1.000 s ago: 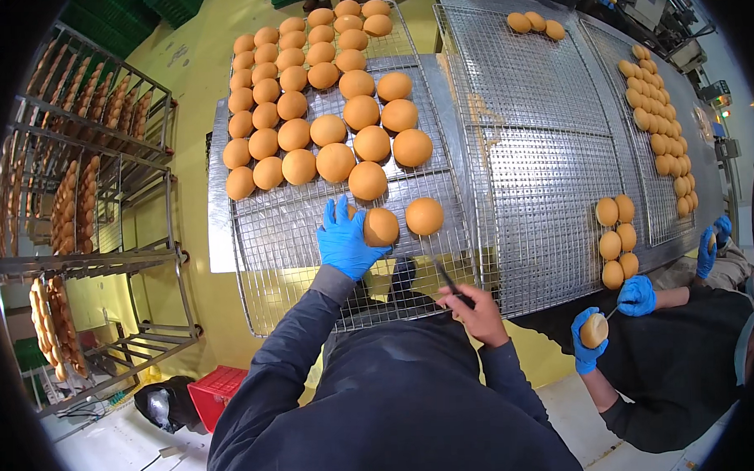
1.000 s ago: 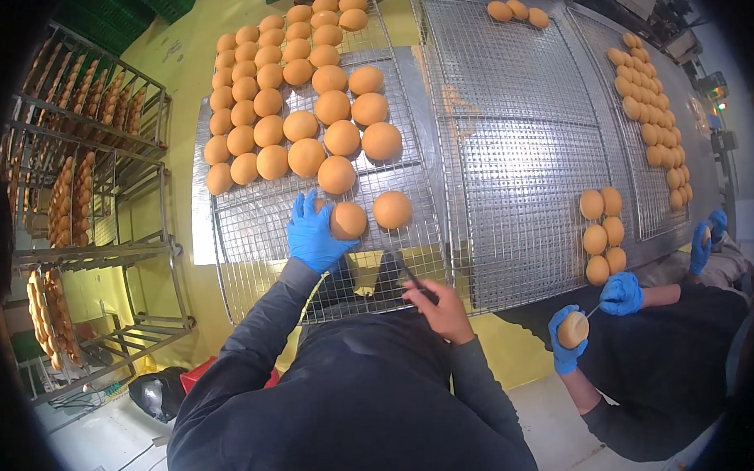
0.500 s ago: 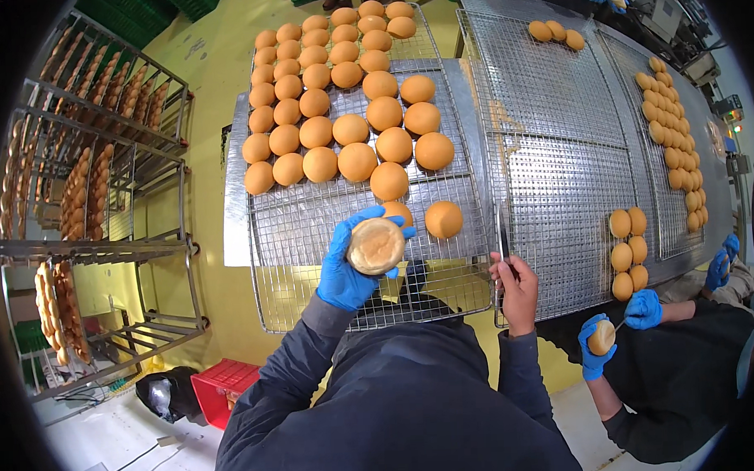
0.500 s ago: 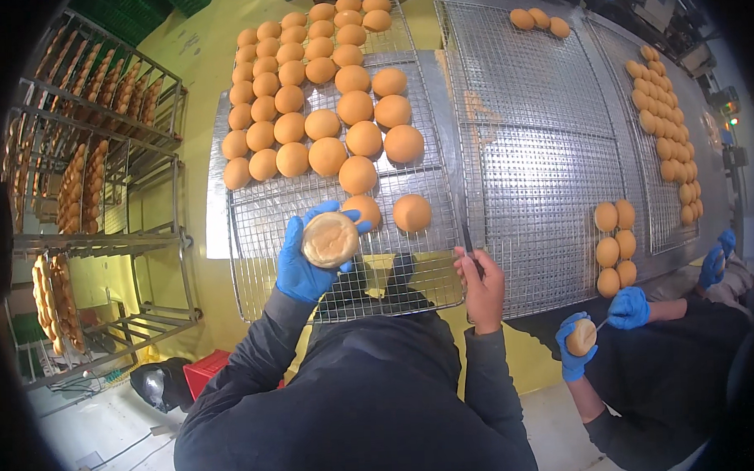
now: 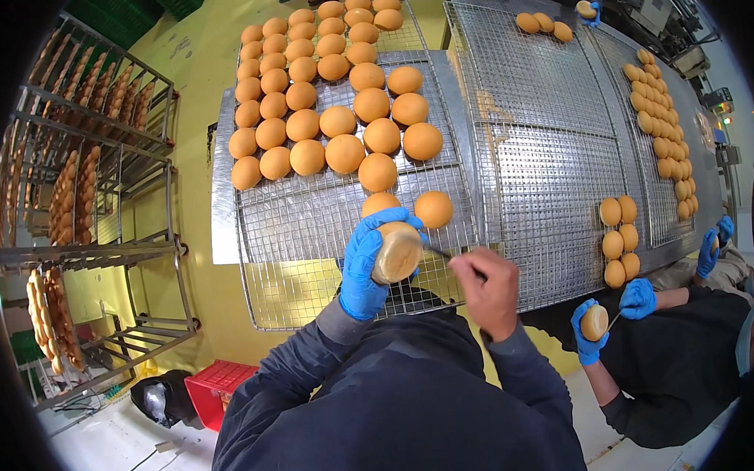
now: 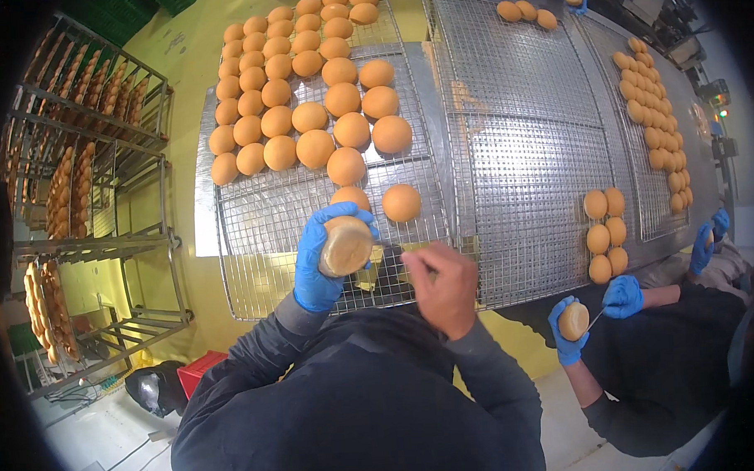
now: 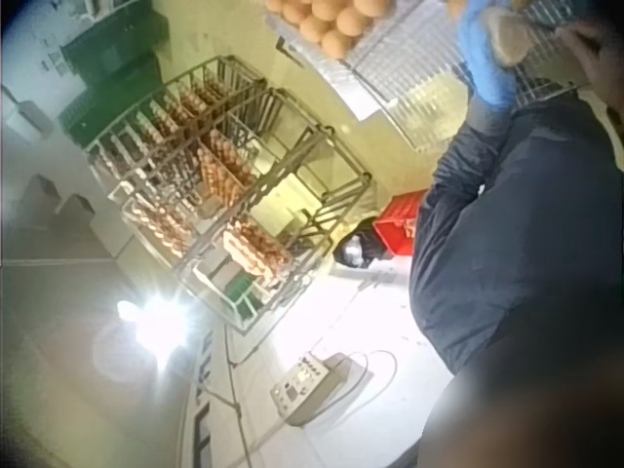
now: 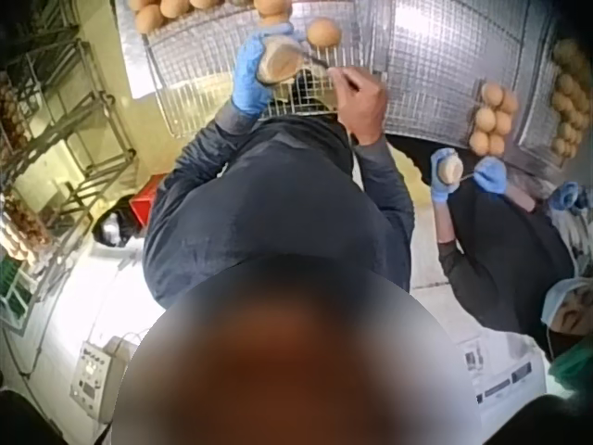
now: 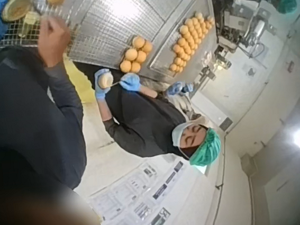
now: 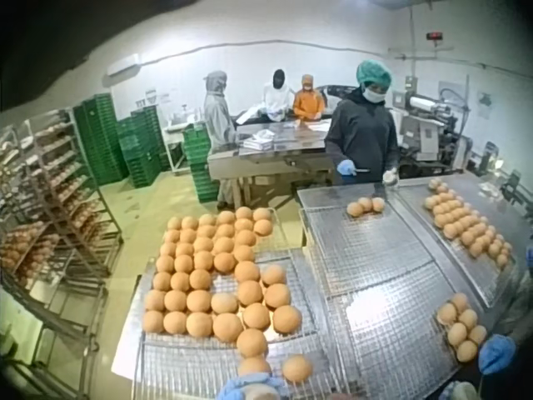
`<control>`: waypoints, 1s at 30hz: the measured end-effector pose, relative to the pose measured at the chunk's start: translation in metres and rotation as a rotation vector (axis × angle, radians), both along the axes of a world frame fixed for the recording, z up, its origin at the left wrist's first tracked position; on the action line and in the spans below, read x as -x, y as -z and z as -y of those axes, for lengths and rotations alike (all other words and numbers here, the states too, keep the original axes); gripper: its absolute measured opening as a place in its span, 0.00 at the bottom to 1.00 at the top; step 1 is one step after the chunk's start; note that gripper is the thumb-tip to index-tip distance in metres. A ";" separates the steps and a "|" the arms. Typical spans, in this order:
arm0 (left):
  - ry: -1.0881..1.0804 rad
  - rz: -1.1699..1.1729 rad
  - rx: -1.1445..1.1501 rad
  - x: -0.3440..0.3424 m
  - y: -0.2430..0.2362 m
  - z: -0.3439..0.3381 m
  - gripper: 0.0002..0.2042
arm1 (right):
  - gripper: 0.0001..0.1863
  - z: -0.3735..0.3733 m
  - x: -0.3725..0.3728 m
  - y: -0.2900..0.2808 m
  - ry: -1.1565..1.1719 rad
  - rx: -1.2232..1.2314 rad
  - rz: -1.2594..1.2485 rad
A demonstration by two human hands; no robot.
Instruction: The person uses a tool to score the surface of round dough pieces on a wire rack before transferring the racks and moving dough between workstations.
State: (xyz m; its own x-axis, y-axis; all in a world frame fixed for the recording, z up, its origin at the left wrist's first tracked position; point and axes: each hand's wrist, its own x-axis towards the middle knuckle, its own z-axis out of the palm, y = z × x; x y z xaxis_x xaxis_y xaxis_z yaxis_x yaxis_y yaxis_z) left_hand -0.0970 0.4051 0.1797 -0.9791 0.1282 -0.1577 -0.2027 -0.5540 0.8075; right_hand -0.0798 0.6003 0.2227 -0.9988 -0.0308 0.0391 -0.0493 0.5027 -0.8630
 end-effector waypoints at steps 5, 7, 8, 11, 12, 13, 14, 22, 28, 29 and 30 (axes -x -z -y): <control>-0.080 -0.165 0.160 0.000 -0.002 0.001 0.26 | 0.08 -0.012 0.011 -0.019 -0.025 -0.094 -0.061; -0.106 -0.154 0.197 -0.002 -0.002 0.001 0.26 | 0.08 -0.014 0.010 -0.023 -0.039 -0.136 -0.052; -0.120 -0.149 0.215 -0.003 -0.002 0.000 0.26 | 0.08 -0.020 0.016 -0.022 -0.012 -0.165 -0.017; -0.084 -0.179 0.212 0.001 -0.002 0.001 0.28 | 0.09 -0.021 0.019 -0.033 -0.071 -0.185 -0.067; -0.074 -0.178 0.180 0.000 -0.002 0.001 0.28 | 0.09 -0.018 0.012 -0.036 -0.110 -0.176 -0.094; -0.064 -0.176 0.149 0.001 -0.002 0.001 0.28 | 0.10 -0.022 0.019 -0.027 -0.084 -0.117 -0.075; -0.055 -0.175 0.117 0.000 -0.002 0.001 0.28 | 0.10 -0.028 0.024 -0.015 -0.023 -0.142 -0.038; 0.060 0.207 -0.253 -0.001 -0.003 0.001 0.21 | 0.06 -0.011 0.000 -0.026 -0.086 -0.132 -0.128; 0.093 0.112 0.032 -0.003 -0.012 -0.004 0.16 | 0.05 -0.025 -0.003 -0.020 -0.043 -0.155 -0.186; 0.108 0.133 0.000 -0.003 -0.009 -0.005 0.16 | 0.06 -0.017 -0.008 -0.029 -0.147 -0.135 -0.174; 0.122 0.154 -0.033 -0.003 -0.007 -0.004 0.17 | 0.05 -0.020 -0.005 -0.024 -0.077 -0.171 -0.117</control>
